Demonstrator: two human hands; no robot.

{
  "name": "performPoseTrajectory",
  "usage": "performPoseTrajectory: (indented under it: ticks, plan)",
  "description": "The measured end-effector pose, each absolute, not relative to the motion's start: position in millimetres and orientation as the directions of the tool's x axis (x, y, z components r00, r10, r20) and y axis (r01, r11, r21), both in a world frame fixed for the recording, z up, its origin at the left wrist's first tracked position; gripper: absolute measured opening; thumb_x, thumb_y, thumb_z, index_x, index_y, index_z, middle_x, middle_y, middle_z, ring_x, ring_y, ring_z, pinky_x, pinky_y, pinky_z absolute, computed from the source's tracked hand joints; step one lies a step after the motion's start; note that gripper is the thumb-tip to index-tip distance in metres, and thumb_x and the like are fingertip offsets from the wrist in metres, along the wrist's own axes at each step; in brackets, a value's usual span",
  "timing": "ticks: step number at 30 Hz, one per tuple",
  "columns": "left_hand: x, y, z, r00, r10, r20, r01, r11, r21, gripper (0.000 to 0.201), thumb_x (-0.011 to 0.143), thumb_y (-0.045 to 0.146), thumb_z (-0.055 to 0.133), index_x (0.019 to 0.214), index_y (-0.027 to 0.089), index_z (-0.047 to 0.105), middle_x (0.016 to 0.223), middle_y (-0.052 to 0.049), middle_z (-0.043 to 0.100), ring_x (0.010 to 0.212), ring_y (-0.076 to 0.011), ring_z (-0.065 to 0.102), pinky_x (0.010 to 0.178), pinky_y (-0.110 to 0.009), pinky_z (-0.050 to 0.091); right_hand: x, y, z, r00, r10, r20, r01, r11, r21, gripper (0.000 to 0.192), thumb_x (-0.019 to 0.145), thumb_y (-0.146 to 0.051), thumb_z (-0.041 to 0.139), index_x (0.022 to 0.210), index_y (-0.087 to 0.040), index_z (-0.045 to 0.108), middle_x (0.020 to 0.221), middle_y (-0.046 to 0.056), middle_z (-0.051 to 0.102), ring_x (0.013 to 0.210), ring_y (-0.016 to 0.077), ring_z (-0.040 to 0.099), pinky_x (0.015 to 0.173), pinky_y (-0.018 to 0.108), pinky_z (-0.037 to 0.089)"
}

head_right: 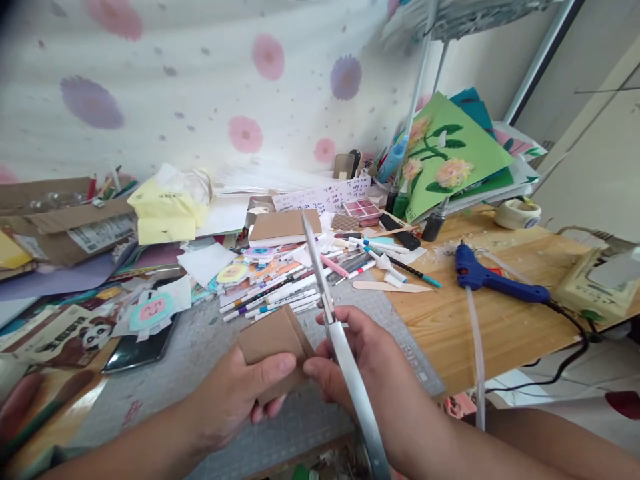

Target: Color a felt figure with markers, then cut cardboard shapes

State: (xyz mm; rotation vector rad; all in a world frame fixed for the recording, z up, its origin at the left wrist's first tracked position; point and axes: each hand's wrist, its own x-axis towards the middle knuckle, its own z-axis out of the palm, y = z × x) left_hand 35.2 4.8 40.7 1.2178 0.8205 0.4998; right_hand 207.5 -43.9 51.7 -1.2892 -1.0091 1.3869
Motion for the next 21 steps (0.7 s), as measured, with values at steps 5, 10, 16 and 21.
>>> performPoseTrajectory:
  ticks: [5,10,16,21]
  plan:
    - [35.5,3.6,42.9,0.626,0.729,-0.277,0.002,0.354,0.935,0.038,0.075,0.054,0.064,0.081,0.016,0.061,0.042,0.007,0.049,0.033,-0.0053,0.035,0.030,-0.015,0.022,201.2,-37.8,56.3,-0.023,0.975,-0.222,-0.052,-0.223,-0.973,0.041,0.062,-0.027,0.077,0.096,-0.021,0.054,0.062,-0.006,0.053,0.052,0.0104,0.046,0.049,0.023,0.041]
    - [38.7,0.3,40.3,0.621,0.735,-0.272,-0.055,0.387,0.920,0.040,0.069,0.053,0.069,0.076,0.016,0.059,0.040,0.006,0.047,0.031,-0.0046,0.031,0.031,-0.016,0.020,196.8,-35.5,55.2,0.038,0.981,-0.189,-0.071,-0.186,-0.980,0.041,0.062,-0.023,0.077,0.096,-0.022,0.054,0.061,-0.007,0.052,0.050,0.0101,0.045,0.047,0.022,0.040]
    - [39.7,0.1,37.5,0.515,0.823,-0.240,-0.100,0.335,0.937,0.033,0.074,0.047,0.068,0.068,0.018,0.056,0.041,0.008,0.041,0.036,-0.0045,0.030,0.034,-0.016,0.021,200.6,-39.4,54.6,-0.020,0.983,-0.185,-0.079,-0.186,-0.979,0.038,0.070,-0.038,0.077,0.096,-0.021,0.054,0.064,-0.005,0.054,0.053,0.0109,0.051,0.050,0.022,0.041]
    - [35.6,12.9,49.3,0.370,0.912,-0.179,-0.200,0.266,0.943,0.031,0.071,0.043,0.071,0.067,0.017,0.055,0.039,0.008,0.041,0.037,-0.0044,0.029,0.036,-0.016,0.020,217.9,-52.3,54.6,-0.118,0.958,-0.263,-0.033,-0.268,-0.963,0.046,0.080,-0.059,0.062,0.106,-0.022,0.052,0.067,-0.003,0.056,0.060,0.0138,0.055,0.057,0.026,0.043]
